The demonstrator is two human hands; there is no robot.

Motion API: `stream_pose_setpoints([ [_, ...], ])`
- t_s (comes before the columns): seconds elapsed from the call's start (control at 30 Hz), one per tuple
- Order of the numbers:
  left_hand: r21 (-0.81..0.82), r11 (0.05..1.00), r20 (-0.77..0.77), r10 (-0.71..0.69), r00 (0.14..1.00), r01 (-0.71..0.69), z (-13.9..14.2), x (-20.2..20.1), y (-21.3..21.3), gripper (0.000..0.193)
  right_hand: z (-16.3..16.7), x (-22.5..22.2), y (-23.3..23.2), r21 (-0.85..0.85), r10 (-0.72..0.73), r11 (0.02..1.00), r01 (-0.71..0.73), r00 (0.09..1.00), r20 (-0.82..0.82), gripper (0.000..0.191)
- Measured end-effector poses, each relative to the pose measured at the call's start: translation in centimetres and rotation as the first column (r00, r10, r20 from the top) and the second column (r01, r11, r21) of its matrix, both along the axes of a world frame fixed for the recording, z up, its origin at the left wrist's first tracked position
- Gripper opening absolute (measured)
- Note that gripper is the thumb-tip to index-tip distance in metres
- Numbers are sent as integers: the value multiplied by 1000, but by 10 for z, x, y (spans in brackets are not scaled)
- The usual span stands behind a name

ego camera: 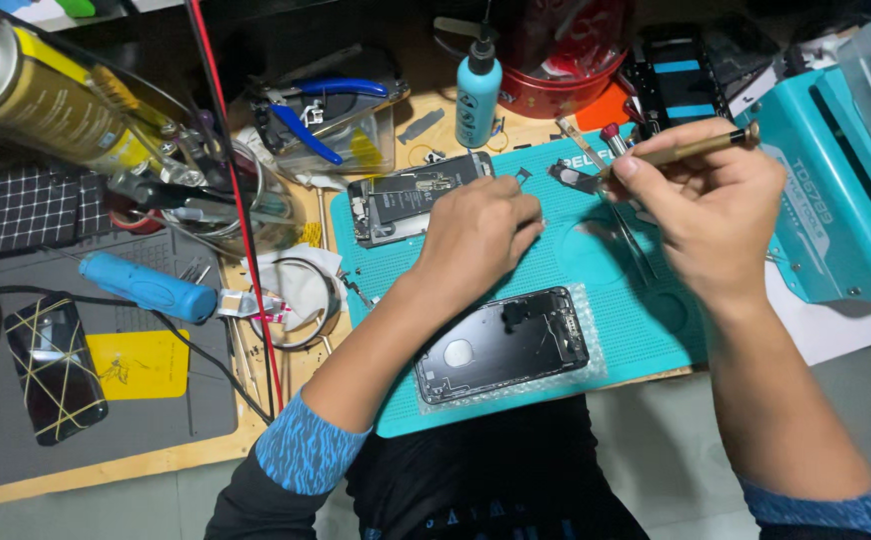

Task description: The person uses a screwdriver and tweezers to remove and reinsert small components and screws from a disassembled mobile phone on a workbench. They repeatedly adjust the phone's position and handle tiny parts with precision.

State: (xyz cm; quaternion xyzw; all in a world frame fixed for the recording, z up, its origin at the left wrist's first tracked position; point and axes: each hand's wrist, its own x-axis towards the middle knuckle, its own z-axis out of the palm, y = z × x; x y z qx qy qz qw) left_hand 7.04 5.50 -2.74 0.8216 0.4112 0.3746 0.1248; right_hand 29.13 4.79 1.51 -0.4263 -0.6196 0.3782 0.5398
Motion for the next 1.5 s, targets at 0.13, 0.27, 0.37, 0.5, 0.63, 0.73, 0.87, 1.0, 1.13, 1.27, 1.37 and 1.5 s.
stream_pose_setpoints([
  [0.13,58,996,-93,-55,994,60,-11,7,8,14,-5,4,-2,43,-19,999,17,999,35,13],
  [0.27,8,998,-136,-64,989,66,-15,12,10,14,-5,7,-3,31,-21,999,21,999,25,13],
  [0.37,-2,999,-156,-51,986,51,-16,14,11,14,-3,9,-4,68,-67,996,58,988,139,13],
  [0.5,-6,999,-162,-50,985,50,-16,13,11,14,-4,9,-4,36,-27,999,26,999,43,13],
  [0.63,-12,998,-140,-66,988,65,-12,7,10,13,-7,9,-5,26,-23,999,22,999,35,13],
  [0.73,-83,995,-100,-68,993,60,-7,0,11,14,-10,8,-5,32,-9,999,8,999,39,13],
  [0.87,-191,981,-64,-43,997,31,2,-4,12,13,-14,1,-2,9,13,1000,-13,1000,2,13],
  [1.0,-138,990,-33,22,999,-26,9,-11,13,13,-14,-4,0,7,1,1000,-2,996,93,11],
  [1.13,-71,993,2,95,996,-94,16,-22,10,10,-14,-8,0,-6,-26,1000,27,981,192,9],
  [1.27,-80,987,-26,135,991,-137,23,-34,4,10,-14,-6,1,14,-78,997,77,958,277,9],
  [1.37,-37,985,-49,167,985,-169,26,-42,5,13,-12,1,4,130,-92,990,56,953,289,8],
  [1.5,-17,987,-13,161,987,-161,20,-41,10,14,-11,9,9,63,-111,992,105,989,98,15],
])
